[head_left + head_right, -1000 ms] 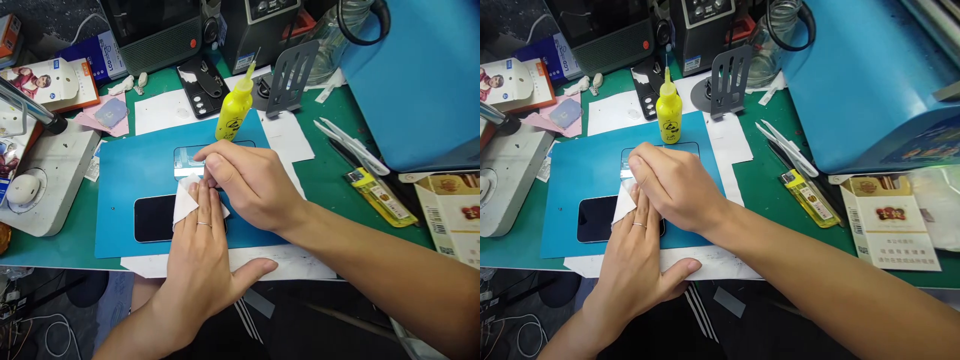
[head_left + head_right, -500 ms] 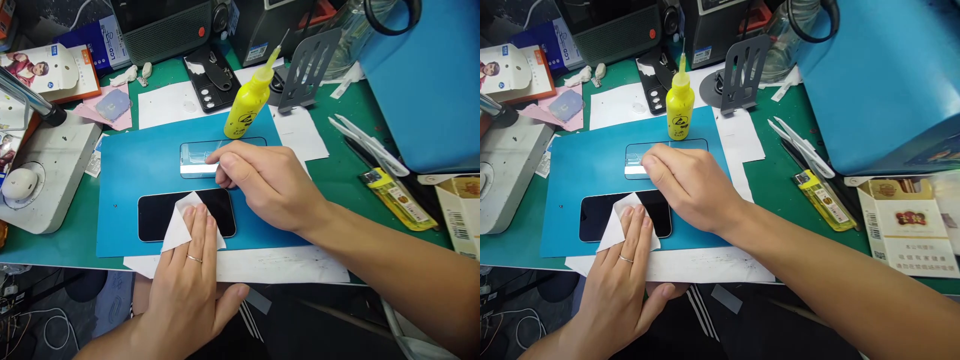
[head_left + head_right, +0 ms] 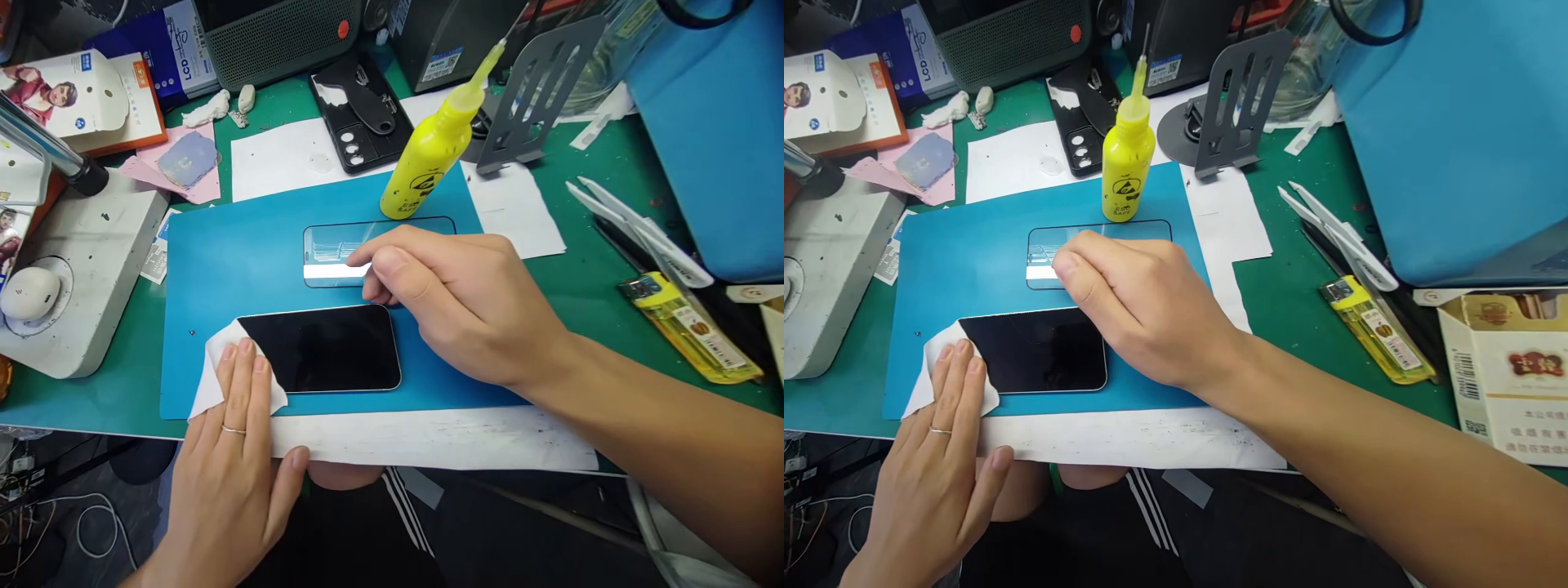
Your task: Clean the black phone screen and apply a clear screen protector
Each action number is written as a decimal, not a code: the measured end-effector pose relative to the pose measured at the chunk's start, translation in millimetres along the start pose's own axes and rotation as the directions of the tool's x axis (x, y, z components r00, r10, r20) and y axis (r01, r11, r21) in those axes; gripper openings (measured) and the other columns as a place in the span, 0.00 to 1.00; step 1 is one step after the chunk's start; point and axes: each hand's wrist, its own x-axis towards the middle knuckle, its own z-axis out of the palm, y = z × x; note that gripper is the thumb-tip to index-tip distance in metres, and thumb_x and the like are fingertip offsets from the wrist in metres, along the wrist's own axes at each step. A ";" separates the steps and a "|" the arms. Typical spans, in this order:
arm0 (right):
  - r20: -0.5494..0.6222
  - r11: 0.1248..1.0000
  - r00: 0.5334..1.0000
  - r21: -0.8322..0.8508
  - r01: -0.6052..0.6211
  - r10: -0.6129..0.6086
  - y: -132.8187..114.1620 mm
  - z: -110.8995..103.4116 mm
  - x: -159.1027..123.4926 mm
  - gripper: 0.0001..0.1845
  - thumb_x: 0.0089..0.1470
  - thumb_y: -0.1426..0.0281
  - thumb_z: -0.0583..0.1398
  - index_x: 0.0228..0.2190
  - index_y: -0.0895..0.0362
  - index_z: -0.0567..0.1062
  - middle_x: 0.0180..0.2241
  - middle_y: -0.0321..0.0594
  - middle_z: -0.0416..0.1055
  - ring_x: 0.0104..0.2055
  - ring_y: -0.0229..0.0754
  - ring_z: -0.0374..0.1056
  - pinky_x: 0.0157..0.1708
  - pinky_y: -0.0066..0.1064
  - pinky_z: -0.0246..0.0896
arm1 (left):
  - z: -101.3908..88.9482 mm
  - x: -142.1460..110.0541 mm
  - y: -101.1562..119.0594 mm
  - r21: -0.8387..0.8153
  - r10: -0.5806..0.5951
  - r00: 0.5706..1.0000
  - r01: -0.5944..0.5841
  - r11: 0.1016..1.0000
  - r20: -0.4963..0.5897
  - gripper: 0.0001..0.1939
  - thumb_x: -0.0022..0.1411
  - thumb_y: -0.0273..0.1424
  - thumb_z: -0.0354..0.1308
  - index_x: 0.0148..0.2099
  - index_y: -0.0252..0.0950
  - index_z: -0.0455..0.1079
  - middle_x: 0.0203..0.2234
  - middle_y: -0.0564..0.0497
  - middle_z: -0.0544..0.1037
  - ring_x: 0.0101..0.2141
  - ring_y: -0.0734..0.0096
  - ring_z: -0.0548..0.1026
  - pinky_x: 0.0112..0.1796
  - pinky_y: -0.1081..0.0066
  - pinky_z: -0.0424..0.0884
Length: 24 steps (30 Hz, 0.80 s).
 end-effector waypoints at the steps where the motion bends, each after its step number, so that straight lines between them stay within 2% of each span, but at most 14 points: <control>1: 0.002 1.000 1.000 -0.015 0.005 -0.005 -0.2 -0.1 0.2 0.22 0.74 0.60 0.50 0.33 0.54 0.77 0.28 0.37 0.76 0.30 0.39 0.72 0.33 0.34 0.64 | -1.2 -1.8 -2.6 -0.002 -0.007 1.000 0.007 1.000 0.001 0.35 0.78 0.37 0.46 0.75 0.15 0.49 0.73 0.24 0.55 0.74 0.42 0.52 0.62 0.57 0.60; 6: -0.005 0.994 1.000 -0.108 0.000 0.000 -0.2 1.2 -0.9 0.13 0.69 0.63 0.56 0.41 0.54 0.80 0.28 0.35 0.78 0.29 0.41 0.74 0.32 0.34 0.65 | -9.8 -12.3 -7.3 -0.061 -0.010 1.000 0.011 0.998 0.018 0.34 0.77 0.34 0.46 0.75 0.16 0.50 0.73 0.28 0.56 0.75 0.46 0.51 0.72 0.54 0.48; 8: -0.004 0.990 1.000 -0.139 -0.020 0.019 -0.7 2.0 -2.0 0.13 0.68 0.63 0.58 0.44 0.54 0.81 0.28 0.35 0.78 0.27 0.41 0.73 0.30 0.34 0.65 | -12.6 -16.0 -6.9 -0.066 -0.012 1.000 0.013 0.998 0.021 0.33 0.76 0.32 0.46 0.75 0.17 0.51 0.74 0.30 0.56 0.75 0.48 0.51 0.72 0.56 0.47; 13: 0.006 0.982 0.999 -0.184 -0.032 0.034 -4.0 3.7 -2.8 0.13 0.67 0.63 0.58 0.45 0.53 0.81 0.28 0.37 0.78 0.28 0.44 0.75 0.30 0.36 0.67 | -15.8 -20.8 -5.0 -0.093 -0.028 0.999 0.031 0.995 0.037 0.32 0.74 0.28 0.47 0.76 0.19 0.51 0.75 0.34 0.54 0.75 0.51 0.48 0.72 0.58 0.46; 17: 0.015 0.974 0.999 -0.224 -0.026 0.030 -5.4 4.6 -3.1 0.13 0.66 0.63 0.59 0.45 0.52 0.81 0.28 0.36 0.79 0.26 0.43 0.74 0.29 0.35 0.68 | -15.2 -16.2 -5.2 -0.136 -0.034 0.997 0.042 0.990 0.063 0.31 0.77 0.31 0.45 0.75 0.19 0.51 0.75 0.33 0.54 0.76 0.51 0.46 0.72 0.58 0.46; 24: 0.025 0.949 0.997 -0.304 0.081 -0.077 -3.8 5.5 -4.0 0.15 0.67 0.64 0.59 0.46 0.60 0.82 0.28 0.35 0.80 0.23 0.36 0.71 0.25 0.27 0.67 | -5.3 3.3 -12.8 -0.234 0.006 0.998 0.009 0.972 0.062 0.32 0.80 0.40 0.37 0.75 0.21 0.51 0.75 0.35 0.54 0.77 0.56 0.41 0.72 0.57 0.48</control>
